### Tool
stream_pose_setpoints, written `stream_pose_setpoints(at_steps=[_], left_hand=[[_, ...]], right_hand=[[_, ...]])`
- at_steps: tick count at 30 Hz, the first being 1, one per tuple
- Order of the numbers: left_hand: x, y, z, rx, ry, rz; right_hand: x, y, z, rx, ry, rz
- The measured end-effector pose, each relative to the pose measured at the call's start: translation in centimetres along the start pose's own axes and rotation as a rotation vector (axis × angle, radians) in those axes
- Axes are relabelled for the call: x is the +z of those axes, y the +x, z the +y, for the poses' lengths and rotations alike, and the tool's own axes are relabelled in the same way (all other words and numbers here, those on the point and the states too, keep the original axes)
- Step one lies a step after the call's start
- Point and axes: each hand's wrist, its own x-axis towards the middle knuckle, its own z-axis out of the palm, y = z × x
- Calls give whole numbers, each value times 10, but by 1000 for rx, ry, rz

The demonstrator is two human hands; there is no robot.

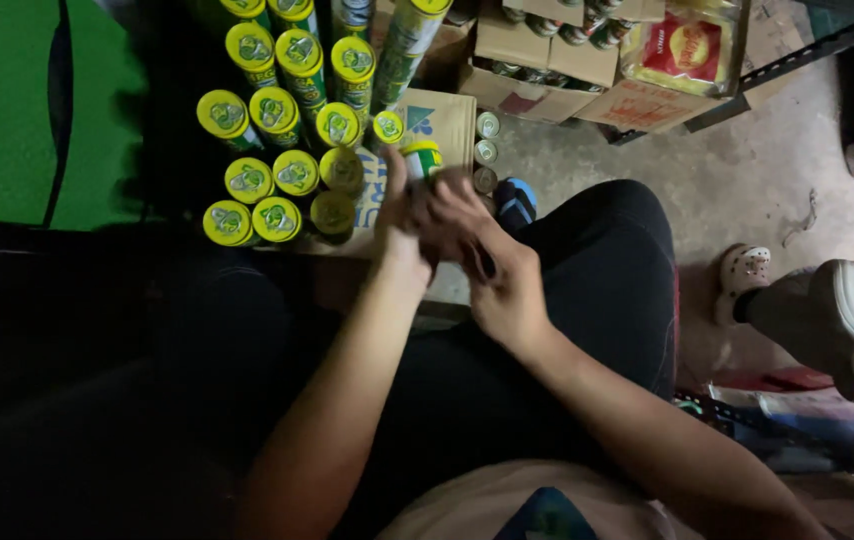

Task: Wiping canned goods with a cloth and organizing them on shelves.

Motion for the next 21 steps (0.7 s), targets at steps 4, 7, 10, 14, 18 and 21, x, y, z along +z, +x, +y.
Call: stream_pose_setpoints(at_steps=[4,7,10,14,18,21], left_hand=[[17,-3,13,-87,-128,62],[29,-5,11,-5,-91,98],[29,-5,5,3,-52,53],[20,-5,-6,-182,6,79],[24,-13,7,-100,139,157],[26,-14,5,-31,133,179]], right_hand=[[-34,-5,15,185,-104,-5],[-47,15,6,350,-101,235],[-44,27,-5,163,-122,313],[-24,19,-16,-5,-396,153],[-28,23,-19,-17,-397,5],[-38,37,-15,66,-462,-49]])
